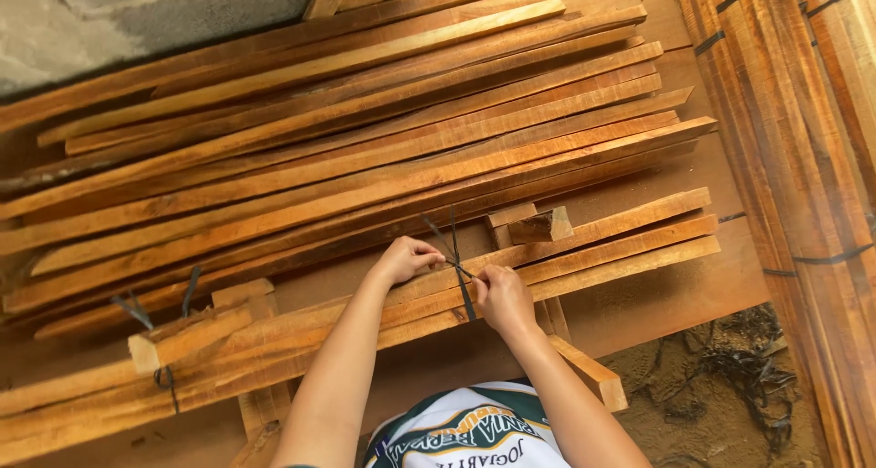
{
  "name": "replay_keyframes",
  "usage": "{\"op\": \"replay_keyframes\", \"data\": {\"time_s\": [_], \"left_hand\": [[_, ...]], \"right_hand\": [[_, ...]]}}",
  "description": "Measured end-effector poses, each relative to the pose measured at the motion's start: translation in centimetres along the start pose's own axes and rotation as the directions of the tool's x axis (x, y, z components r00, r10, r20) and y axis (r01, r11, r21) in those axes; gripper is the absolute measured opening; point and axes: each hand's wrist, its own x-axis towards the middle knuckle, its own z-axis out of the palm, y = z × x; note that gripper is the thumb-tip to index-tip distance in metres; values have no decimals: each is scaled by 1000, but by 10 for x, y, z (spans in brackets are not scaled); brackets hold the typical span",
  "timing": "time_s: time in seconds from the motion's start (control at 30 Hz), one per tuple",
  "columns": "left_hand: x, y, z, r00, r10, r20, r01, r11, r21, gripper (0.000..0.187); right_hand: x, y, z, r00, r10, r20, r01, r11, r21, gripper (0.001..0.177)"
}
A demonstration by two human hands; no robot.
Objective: Bundling and tying together thin strips of wood using plastic ties on a wooden rack.
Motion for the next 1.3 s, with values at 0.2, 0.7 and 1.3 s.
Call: {"op": "replay_keyframes", "data": {"time_s": [0.2, 0.7, 1.3], "left_hand": [[6, -13, 12, 999, -54, -3, 54, 998, 15, 16], [-12, 14, 11, 983, -140, -116, 141, 990, 1, 21], [2, -4, 23, 981, -24, -193, 29, 999, 23, 14]], "right_hand": [[0, -4, -5, 995, 92, 45, -95, 993, 73, 13], [17, 9, 20, 908, 290, 303, -413, 493, 766, 28], [2, 11, 46, 871, 173, 461, -462, -34, 886, 16]]}}
